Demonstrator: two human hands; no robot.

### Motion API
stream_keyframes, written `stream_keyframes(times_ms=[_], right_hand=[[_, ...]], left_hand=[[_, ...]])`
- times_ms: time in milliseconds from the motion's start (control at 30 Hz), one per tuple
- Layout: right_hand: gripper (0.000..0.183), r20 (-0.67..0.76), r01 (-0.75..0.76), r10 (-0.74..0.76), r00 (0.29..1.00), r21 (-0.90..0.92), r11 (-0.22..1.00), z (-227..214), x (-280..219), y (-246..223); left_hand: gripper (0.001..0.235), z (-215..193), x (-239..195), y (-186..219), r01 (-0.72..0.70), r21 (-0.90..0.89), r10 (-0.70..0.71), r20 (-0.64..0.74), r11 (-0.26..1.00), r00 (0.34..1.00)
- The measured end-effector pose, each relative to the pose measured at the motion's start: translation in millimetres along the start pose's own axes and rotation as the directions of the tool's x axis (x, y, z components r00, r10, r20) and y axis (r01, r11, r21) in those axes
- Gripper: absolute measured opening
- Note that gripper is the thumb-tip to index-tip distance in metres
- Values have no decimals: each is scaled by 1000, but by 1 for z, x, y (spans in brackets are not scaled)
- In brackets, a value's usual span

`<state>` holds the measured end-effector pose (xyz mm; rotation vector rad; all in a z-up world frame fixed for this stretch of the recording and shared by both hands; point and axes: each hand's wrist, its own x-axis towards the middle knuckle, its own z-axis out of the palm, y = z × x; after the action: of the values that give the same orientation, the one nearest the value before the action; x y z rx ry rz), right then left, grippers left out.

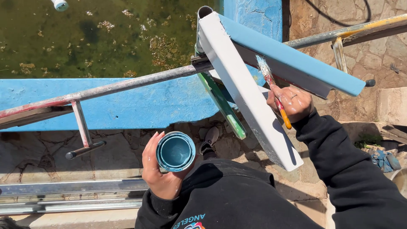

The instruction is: Painting structural beams using a paintbrush and a can of blue paint

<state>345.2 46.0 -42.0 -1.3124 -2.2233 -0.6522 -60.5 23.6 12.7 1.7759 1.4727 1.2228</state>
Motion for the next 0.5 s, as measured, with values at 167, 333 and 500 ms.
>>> stream_keyframes(times_ms=[167, 333, 500], right_hand=[[10, -62, -29, 22, 998, -131, 991, 0, 9, -2], [16, -16, 30, -30, 999, 17, 999, 18, 15, -1], [7, -34, -25, 21, 999, -138, 990, 7, 15, -1]], left_hand=[[76, -2, -4, 4, 14, -3, -14, -52, 1000, 999], [77, 0, -8, 4, 36, 14, -35, -62, 999, 997], [79, 0, -7, 8, 60, 7, -59, -89, 998, 994]])
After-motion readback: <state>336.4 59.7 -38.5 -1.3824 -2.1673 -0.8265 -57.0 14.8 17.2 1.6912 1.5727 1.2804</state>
